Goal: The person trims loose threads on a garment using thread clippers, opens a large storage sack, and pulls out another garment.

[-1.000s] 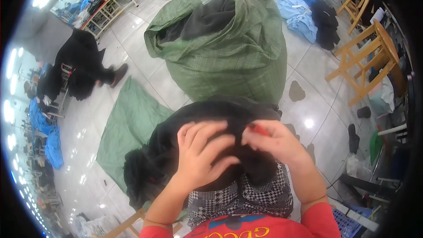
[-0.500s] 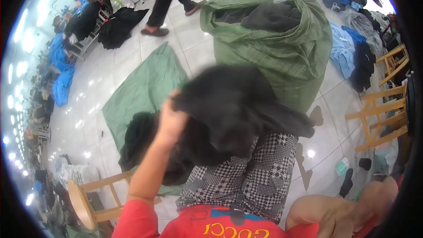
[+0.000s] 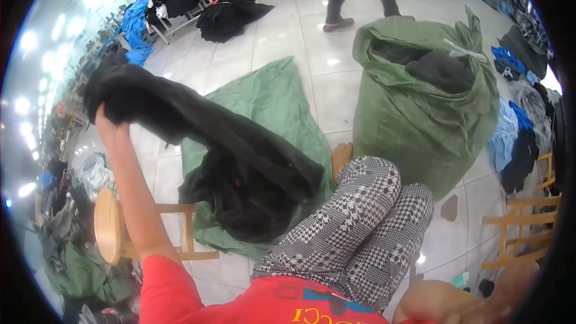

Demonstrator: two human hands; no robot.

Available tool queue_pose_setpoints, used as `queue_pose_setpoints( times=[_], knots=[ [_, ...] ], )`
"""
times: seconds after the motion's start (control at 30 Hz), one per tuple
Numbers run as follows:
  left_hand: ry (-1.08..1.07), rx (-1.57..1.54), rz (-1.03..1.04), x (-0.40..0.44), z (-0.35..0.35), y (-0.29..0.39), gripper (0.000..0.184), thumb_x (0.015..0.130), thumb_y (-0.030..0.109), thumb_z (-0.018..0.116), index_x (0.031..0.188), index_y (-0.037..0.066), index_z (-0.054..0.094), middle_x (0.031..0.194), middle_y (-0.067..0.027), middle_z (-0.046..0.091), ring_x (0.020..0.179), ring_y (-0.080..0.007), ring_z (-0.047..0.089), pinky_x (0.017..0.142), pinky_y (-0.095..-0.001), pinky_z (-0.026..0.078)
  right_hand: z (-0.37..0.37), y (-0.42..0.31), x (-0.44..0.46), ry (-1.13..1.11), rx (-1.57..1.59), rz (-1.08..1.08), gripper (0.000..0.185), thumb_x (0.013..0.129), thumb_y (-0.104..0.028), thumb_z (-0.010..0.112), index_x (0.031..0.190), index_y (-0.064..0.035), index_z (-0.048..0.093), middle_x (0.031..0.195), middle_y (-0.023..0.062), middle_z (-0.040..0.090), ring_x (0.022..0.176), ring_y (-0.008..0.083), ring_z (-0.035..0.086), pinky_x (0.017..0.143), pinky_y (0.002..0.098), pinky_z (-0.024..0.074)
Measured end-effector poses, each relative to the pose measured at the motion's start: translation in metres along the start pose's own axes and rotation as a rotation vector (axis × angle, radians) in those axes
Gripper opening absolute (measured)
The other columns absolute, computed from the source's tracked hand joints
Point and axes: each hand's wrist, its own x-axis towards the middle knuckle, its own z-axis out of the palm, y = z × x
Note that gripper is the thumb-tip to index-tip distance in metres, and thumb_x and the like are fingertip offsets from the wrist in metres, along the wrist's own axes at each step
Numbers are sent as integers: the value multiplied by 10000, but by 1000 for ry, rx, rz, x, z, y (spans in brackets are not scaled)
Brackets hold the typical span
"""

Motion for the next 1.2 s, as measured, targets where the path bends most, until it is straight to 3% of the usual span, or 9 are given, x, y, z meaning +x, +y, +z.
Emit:
queue_pose_setpoints(
  times=[0.13, 0.23, 0.33, 0.47, 0.53, 0.73, 0.8, 1.07, 1.2],
  knots=[
    [311, 94, 402, 32, -1, 48, 465, 779, 194, 705, 1199, 52, 562, 1171, -147, 601, 992, -344, 624, 864, -532, 525, 0, 15, 7, 11, 5, 43, 492, 912, -498, 516, 1174, -124, 331, 1136, 67, 460, 811, 207, 556, 670, 321, 357],
    [440, 113, 521, -36, 71, 72, 482, 936, 251, 461, 1379, 68, 412, 1382, -106, 472, 1216, -287, 488, 992, -443, 418, 0, 25, 13, 33, 11, 61, 511, 909, -490, 524, 1198, -119, 323, 1148, 67, 463, 813, 204, 560, 677, 319, 352],
    [234, 236, 500, -1, 44, 85, 569, 934, 296, 448, 1434, 60, 313, 1466, -125, 366, 1307, -280, 390, 1038, -456, 374, 1, 31, 18, 42, 8, 72, 532, 906, -483, 532, 1223, -115, 315, 1160, 68, 466, 816, 202, 564, 684, 317, 346],
    [156, 247, 572, 18, 28, 33, 585, 855, 112, 589, 1402, 131, 383, 1187, -165, 548, 1034, -307, 575, 863, -462, 524, 1, 38, 22, 35, 17, 89, 561, 902, -473, 543, 1256, -108, 304, 1176, 69, 470, 819, 198, 569, 693, 314, 339],
    [317, 424, 555, 53, -8, -16, 539, 744, 28, 712, 1232, 26, 483, 1120, -159, 574, 979, -269, 589, 872, -400, 513, 1, 40, 23, 35, 26, 100, 576, 900, -468, 548, 1272, -105, 299, 1184, 69, 472, 821, 196, 572, 697, 313, 336],
    [-127, 575, 0, -55, 34, -182, 993, 671, 112, 813, 1438, 117, 182, 1339, -240, 361, 1222, -300, 408, 1027, -404, 368, 3, 44, 28, 34, 15, 91, 624, 894, -452, 564, 1322, -96, 283, 1209, 70, 479, 826, 191, 580, 711, 309, 326],
    [-279, 851, 152, -90, 64, -233, 888, 677, 175, 786, 1412, 93, 295, 1409, -197, 351, 1286, -328, 361, 1083, -414, 291, 3, 39, 29, 27, 21, 85, 640, 892, -447, 569, 1338, -92, 278, 1217, 70, 481, 827, 190, 583, 716, 308, 322],
    [-1015, 698, 434, -251, 226, -301, 729, 734, 272, 735, 1372, 163, 399, 1339, -201, 402, 1273, -365, 335, 1045, -470, 292, -1, 26, 42, 3, 114, -73, 709, 884, -427, 591, 1404, -80, 257, 1249, 71, 489, 834, 183, 594, 734, 302, 308],
    [-1302, 735, 592, -308, 270, -331, 597, 791, 355, 679, 1336, 231, 470, 1374, -202, 371, 1269, -396, 347, 1040, -511, 274, -73, 15, 46, 454, -61, -615, 357, 938, -473, 487, 967, -120, 444, 1364, 84, 383, 805, 152, 466, 717, 355, 343]
  ],
)
